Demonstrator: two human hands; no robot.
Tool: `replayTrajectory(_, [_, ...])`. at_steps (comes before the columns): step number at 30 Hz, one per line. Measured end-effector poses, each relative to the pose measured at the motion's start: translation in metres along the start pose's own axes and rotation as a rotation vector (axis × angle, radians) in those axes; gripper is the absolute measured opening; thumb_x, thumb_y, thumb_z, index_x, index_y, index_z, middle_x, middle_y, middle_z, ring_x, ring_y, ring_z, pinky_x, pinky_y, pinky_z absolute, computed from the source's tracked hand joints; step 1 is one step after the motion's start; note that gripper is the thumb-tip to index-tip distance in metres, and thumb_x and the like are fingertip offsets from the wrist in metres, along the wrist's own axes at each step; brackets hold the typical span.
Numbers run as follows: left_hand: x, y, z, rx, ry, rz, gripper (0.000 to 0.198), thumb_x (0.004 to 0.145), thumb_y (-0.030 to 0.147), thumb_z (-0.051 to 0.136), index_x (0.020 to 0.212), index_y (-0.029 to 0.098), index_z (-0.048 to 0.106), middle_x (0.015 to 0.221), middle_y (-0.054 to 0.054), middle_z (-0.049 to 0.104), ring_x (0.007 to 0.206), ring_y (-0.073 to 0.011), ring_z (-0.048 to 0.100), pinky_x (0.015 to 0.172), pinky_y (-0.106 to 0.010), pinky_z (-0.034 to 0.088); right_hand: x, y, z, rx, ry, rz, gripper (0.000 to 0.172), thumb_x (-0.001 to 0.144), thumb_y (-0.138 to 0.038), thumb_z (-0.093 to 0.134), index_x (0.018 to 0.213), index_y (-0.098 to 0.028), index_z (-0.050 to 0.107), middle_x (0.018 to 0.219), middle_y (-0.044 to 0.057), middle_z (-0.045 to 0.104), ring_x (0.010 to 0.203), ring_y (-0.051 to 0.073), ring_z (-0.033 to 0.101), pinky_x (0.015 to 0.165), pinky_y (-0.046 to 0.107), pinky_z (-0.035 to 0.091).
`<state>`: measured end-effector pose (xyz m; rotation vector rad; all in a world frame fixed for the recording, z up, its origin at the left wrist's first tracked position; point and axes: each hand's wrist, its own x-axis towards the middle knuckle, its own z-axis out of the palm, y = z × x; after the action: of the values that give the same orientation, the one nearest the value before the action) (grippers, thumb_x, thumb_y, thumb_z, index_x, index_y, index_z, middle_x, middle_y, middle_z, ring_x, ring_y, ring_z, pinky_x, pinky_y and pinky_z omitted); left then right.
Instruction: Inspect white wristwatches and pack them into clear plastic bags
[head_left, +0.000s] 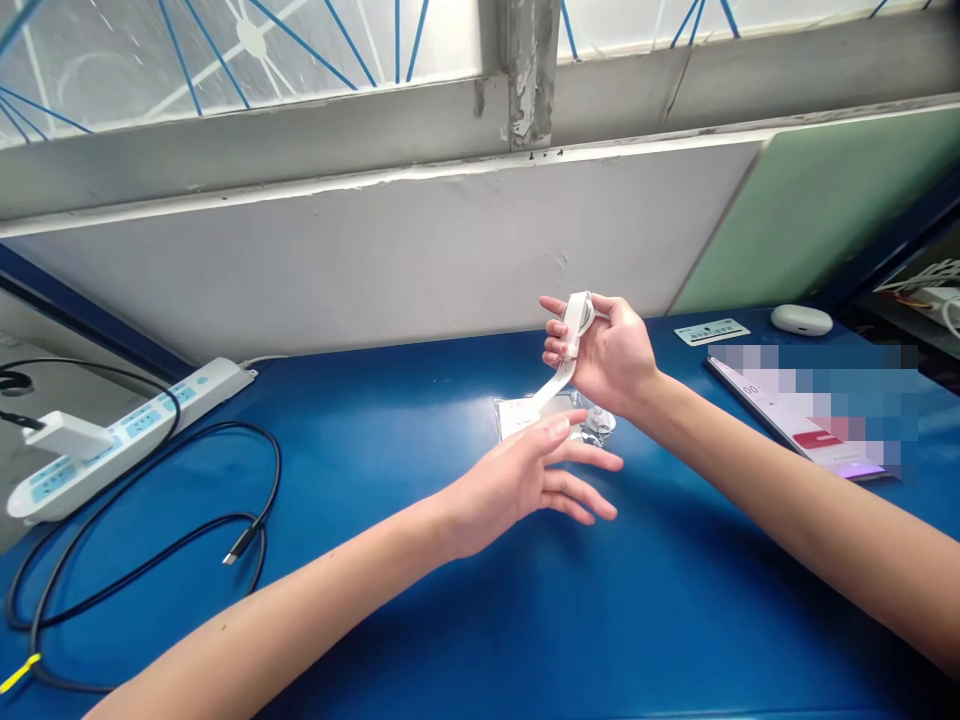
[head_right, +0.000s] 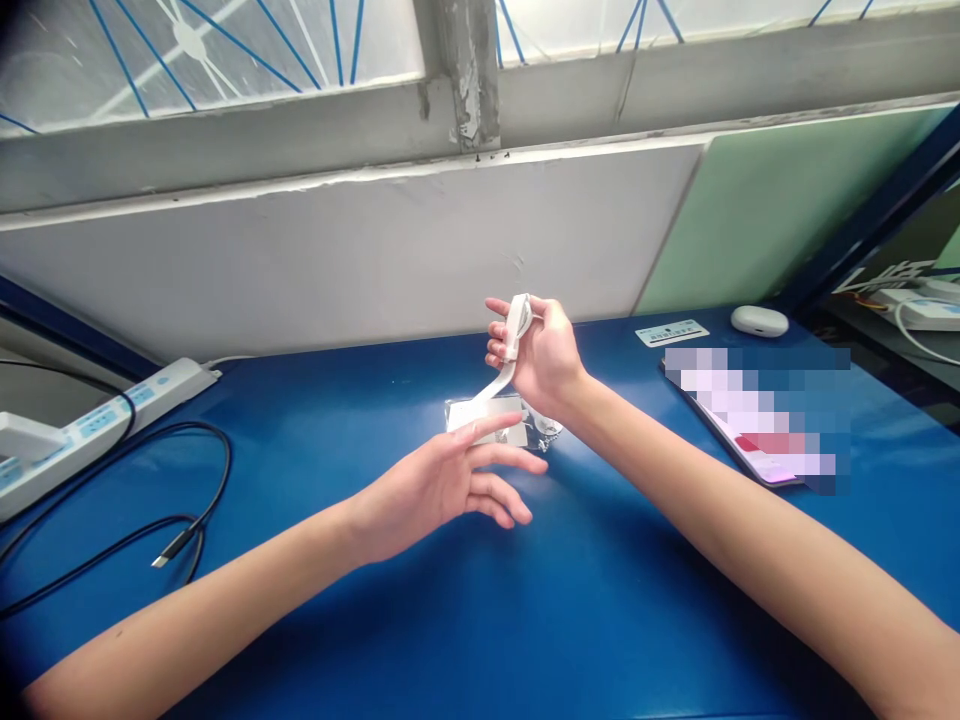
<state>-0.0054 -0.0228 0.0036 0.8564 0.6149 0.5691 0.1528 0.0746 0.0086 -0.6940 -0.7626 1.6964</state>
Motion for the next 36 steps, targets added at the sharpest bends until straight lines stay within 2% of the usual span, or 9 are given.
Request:
replayTrajectory(5, [0.005,0.006,-0.01,-0.048,0.101,0.054,0.051,0.095,0.049,0.054,0.138,0.022,0.048,0.135,-0.016,0.06,0.086,-0.0221,0.072,0.08,-0.035,0.052,-0.008,0.009,0.012,-0.105,-0.007,-0.064,0.02,0.082,-0.037,0.064,0.095,-0.021,0.064,0.07,-0.002,0.053,0.062,0.013,0.052,0.063,0.027,0.048])
replayTrajectory(10, [0.01,0.006,-0.017,-0.029,0.128,0.052,0.042,0.095,0.044,0.055,0.129,0.018,0.056,0.134,-0.016,0.06,0.086,-0.0205,0.071,0.082,-0.034,0.053,-0.015,0.015,0.016,-0.2,-0.079,-0.138,0.027,0.079,-0.041,0.076,0.094,-0.019,0.069,0.07,-0.003,0.058,0.06,0.01,0.053,0.056,0.023,0.045])
replayTrajectory(15, [0.013,0.008,-0.019,-0.029,0.177,0.156,0.034,0.096,0.04,0.056,0.121,0.018,0.061,0.129,-0.014,0.064,0.092,-0.0222,0.072,0.087,-0.035,0.053,-0.021,0.012,0.016,-0.318,-0.141,-0.136,0.033,0.077,-0.05,0.077,0.089,-0.02,0.069,0.07,0.0,0.066,0.059,0.012,0.06,0.051,0.024,0.048])
replayTrajectory(19, [0.013,0.011,-0.022,-0.028,0.204,0.234,0.027,0.095,0.029,0.061,0.118,0.016,0.061,0.118,-0.012,0.067,0.087,-0.0193,0.07,0.088,-0.036,0.054,-0.024,0.012,0.018,-0.469,-0.125,-0.233,0.03,0.079,-0.049,0.075,0.087,-0.021,0.069,0.08,0.004,0.073,0.069,0.017,0.068,0.054,0.027,0.052])
replayTrajectory(22, [0.014,0.009,-0.025,-0.012,0.195,0.244,0.027,0.092,0.03,0.066,0.113,0.014,0.062,0.1,-0.008,0.068,0.076,-0.0149,0.066,0.083,-0.033,0.053,-0.024,0.012,0.018,-0.548,-0.156,-0.293,0.028,0.083,-0.047,0.072,0.087,-0.019,0.069,0.083,0.005,0.075,0.07,0.017,0.069,0.057,0.028,0.053])
replayTrajectory(26, [0.013,0.007,-0.025,0.009,0.167,0.234,0.037,0.088,0.041,0.071,0.109,0.012,0.064,0.084,-0.003,0.06,0.069,-0.0137,0.06,0.076,-0.032,0.053,-0.022,0.013,0.015,-0.571,-0.176,-0.296,0.027,0.084,-0.047,0.071,0.088,-0.02,0.07,0.085,0.005,0.076,0.072,0.017,0.069,0.058,0.028,0.055])
replayTrajectory(31, [0.01,0.005,-0.021,0.065,0.163,0.247,0.031,0.085,0.043,0.074,0.088,0.013,0.065,0.075,0.001,0.052,0.064,-0.0106,0.052,0.077,-0.033,0.053,-0.02,0.014,0.013,-0.548,-0.17,-0.223,0.028,0.081,-0.047,0.074,0.091,-0.021,0.072,0.088,0.005,0.077,0.077,0.02,0.072,0.053,0.026,0.055])
replayTrajectory(33, [0.01,0.005,-0.02,0.08,0.172,0.236,0.033,0.086,0.045,0.072,0.091,0.013,0.066,0.079,-0.001,0.056,0.068,-0.0124,0.056,0.078,-0.033,0.052,-0.021,0.014,0.013,-0.561,-0.159,-0.218,0.029,0.08,-0.047,0.075,0.092,-0.021,0.073,0.088,0.005,0.078,0.077,0.02,0.072,0.051,0.025,0.054])
replayTrajectory(36, [0.011,0.005,-0.021,0.066,0.174,0.211,0.041,0.088,0.046,0.07,0.109,0.011,0.064,0.086,-0.006,0.064,0.074,-0.0165,0.063,0.078,-0.034,0.052,-0.02,0.012,0.013,-0.575,-0.149,-0.241,0.028,0.08,-0.046,0.076,0.092,-0.021,0.074,0.088,0.006,0.078,0.077,0.02,0.073,0.055,0.026,0.056])
